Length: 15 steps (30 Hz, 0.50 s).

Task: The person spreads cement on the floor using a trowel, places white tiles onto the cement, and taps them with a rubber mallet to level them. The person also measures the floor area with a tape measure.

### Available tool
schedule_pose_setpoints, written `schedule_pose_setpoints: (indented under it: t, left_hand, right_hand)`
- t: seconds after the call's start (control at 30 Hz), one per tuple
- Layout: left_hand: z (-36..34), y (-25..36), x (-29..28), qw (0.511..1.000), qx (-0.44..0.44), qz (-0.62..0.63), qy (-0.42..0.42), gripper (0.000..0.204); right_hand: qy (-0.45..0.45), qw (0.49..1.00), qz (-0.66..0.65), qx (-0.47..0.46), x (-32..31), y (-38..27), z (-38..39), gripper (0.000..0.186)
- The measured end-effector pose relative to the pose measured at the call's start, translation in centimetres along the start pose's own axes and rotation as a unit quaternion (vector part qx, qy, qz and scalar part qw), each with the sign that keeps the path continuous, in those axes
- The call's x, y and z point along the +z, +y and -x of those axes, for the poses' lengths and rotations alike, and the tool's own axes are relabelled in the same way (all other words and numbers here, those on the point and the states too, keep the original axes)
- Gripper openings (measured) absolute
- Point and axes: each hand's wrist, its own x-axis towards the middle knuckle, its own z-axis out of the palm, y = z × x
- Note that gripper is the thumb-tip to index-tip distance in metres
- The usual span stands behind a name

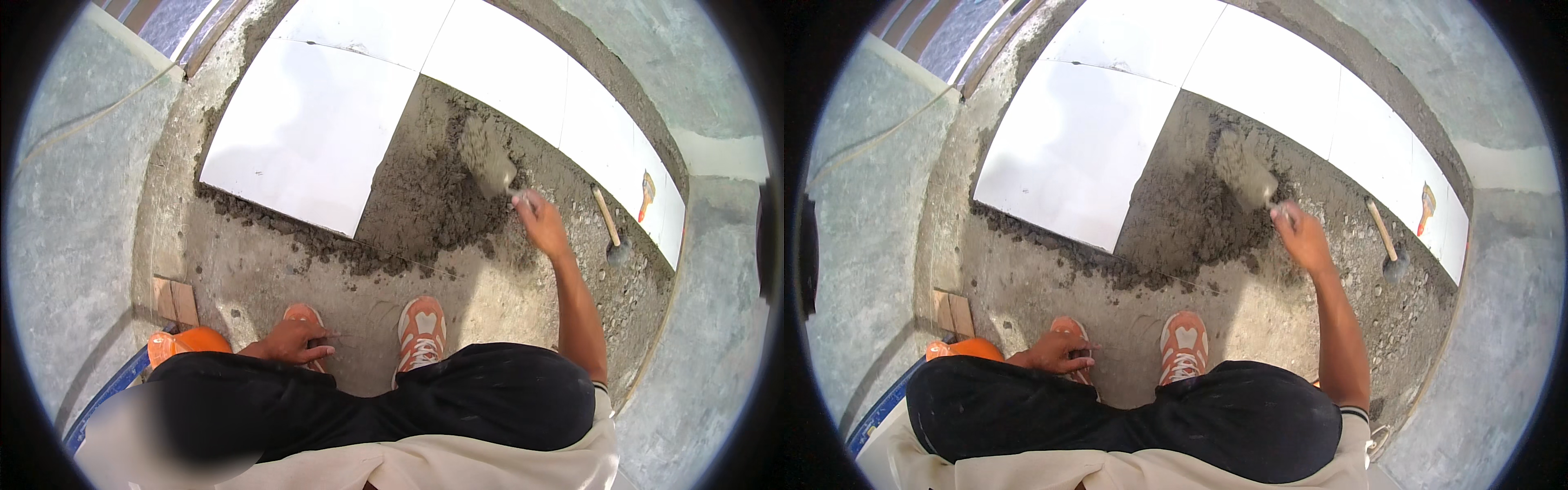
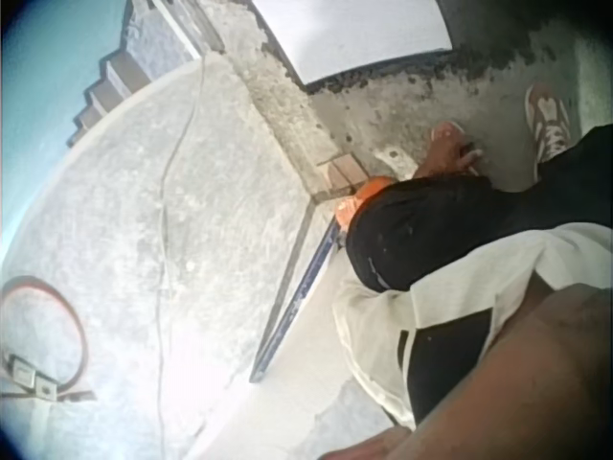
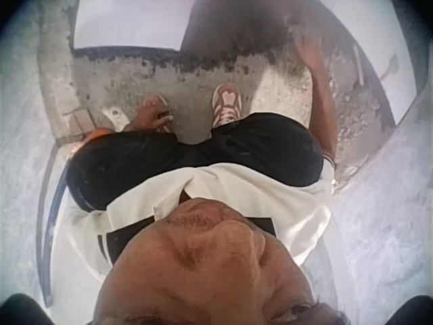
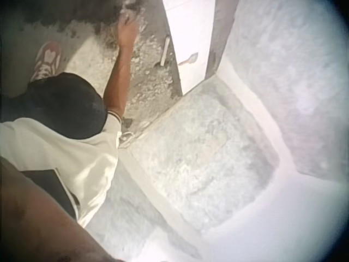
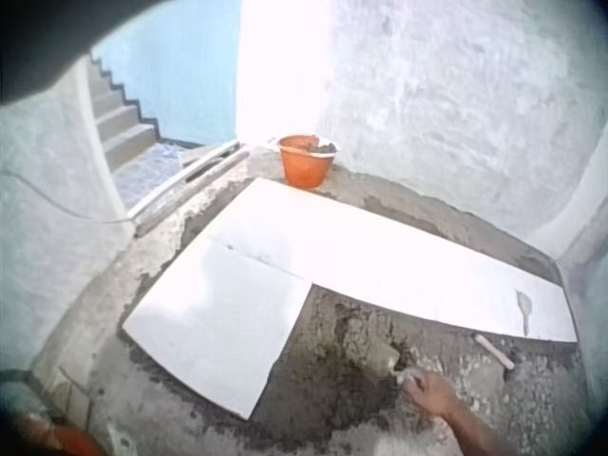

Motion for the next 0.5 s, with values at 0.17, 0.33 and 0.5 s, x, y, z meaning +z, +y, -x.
schedule_pose_setpoints:
  t: [0.17,0.33,0.5]
  left_hand:
    - [-0.3,0.5,-0.3,0.999,-0.003,0.038,-0.005,0.046]
    - [0.1,-0.4,0.4,0.999,0.013,0.029,0.017,0.048]
    - [-0.1,-0.1,-0.1,0.999,-0.006,0.042,-0.003,0.047]
  right_hand:
    - [0.243,0.943,0.183,-0.135,-1.1,-1.7,-7.4,0.047]
    - [0.303,0.935,0.143,-0.114,1.6,-5.1,-10.1,0.043]
    - [0.186,0.982,0.002,-0.042,2.7,-8.4,-8.6,0.048]
